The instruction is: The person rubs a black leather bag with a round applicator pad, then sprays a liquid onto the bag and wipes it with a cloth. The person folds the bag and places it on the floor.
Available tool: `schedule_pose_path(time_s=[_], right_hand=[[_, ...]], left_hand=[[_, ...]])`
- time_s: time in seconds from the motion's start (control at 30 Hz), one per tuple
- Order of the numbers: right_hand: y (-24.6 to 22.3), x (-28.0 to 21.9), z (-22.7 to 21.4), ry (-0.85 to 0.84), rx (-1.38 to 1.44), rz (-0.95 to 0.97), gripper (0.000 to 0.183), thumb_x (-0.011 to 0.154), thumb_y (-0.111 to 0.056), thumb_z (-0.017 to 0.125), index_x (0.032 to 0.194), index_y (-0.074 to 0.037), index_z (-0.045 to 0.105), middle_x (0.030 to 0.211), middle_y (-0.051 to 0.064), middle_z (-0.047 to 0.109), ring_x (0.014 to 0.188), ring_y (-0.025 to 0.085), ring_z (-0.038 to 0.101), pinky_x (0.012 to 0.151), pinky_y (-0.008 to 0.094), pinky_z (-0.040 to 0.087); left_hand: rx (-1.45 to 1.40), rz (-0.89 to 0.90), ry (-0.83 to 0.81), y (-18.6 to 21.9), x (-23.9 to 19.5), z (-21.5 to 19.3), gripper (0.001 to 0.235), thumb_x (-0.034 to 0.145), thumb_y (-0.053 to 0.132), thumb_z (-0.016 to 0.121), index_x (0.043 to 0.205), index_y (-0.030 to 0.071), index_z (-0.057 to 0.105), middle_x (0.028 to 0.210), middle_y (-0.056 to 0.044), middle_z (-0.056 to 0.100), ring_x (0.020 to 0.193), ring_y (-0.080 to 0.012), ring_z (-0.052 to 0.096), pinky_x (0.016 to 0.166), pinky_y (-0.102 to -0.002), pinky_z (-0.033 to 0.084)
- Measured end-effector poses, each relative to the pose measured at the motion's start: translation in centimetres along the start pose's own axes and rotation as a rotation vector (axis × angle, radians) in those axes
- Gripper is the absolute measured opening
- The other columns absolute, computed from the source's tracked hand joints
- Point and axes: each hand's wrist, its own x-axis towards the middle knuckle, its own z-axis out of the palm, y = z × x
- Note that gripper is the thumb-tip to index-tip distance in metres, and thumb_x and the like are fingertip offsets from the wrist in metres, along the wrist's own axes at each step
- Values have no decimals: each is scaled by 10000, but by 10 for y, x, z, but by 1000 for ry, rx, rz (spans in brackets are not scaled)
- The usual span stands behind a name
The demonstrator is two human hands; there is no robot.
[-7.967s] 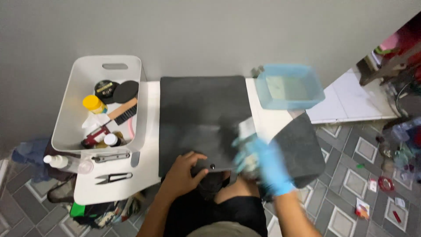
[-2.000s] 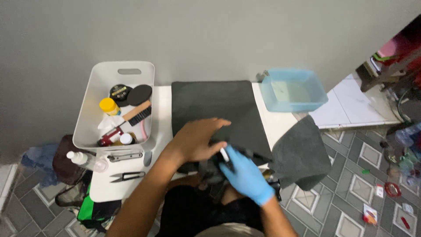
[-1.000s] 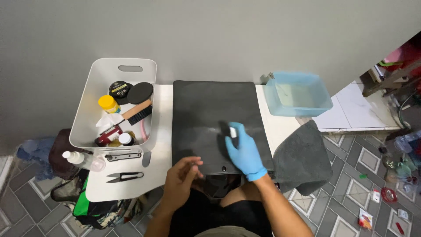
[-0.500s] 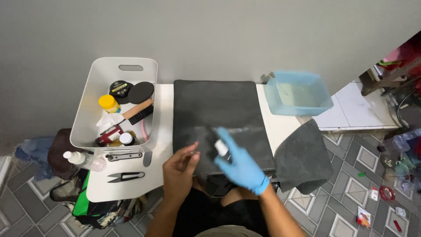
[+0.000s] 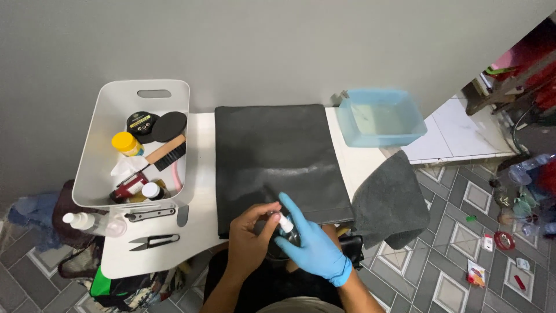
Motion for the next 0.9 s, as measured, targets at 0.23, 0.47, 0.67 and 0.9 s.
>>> schedule_pose_path(time_s=[0.23, 0.47, 0.67, 0.9], right_hand=[[17, -4, -10, -46, 225, -17, 855, 932, -172, 673, 1664, -255, 240, 598, -1, 481, 581, 108, 433, 619, 256, 402], [29, -10, -33, 48, 254, 56, 807, 954, -163, 633, 1660, -277, 259, 579, 0, 465, 571, 114, 380, 586, 295, 349], [40, -14, -34, 91, 242, 26, 809, 943, -134, 664, 1653, -252, 293, 560, 23, 411, 590, 122, 327, 605, 269, 355], [49, -14, -21, 38, 208, 99, 814, 964, -187, 646, 1666, -291, 246, 529, 2, 349, 514, 119, 283, 536, 311, 277]], left_hand=[[106, 71, -157, -28, 5, -9, 367, 986, 187, 387, 1102, 111, 727, 895, -42, 597, 813, -171, 619, 757, -318, 520], [734, 341, -527, -60, 2, 7, 514, 913, 308, 745, 1354, 87, 600, 1116, -74, 567, 954, -317, 630, 836, -470, 497], [835, 549, -475, -94, 5, 14, 516, 819, -107, 450, 1273, 46, 641, 1029, -119, 600, 831, -331, 616, 697, -439, 450], [892, 490, -506, -102, 11, 7, 478, 827, -141, 582, 1251, 64, 668, 994, -110, 631, 812, -317, 644, 750, -457, 509]])
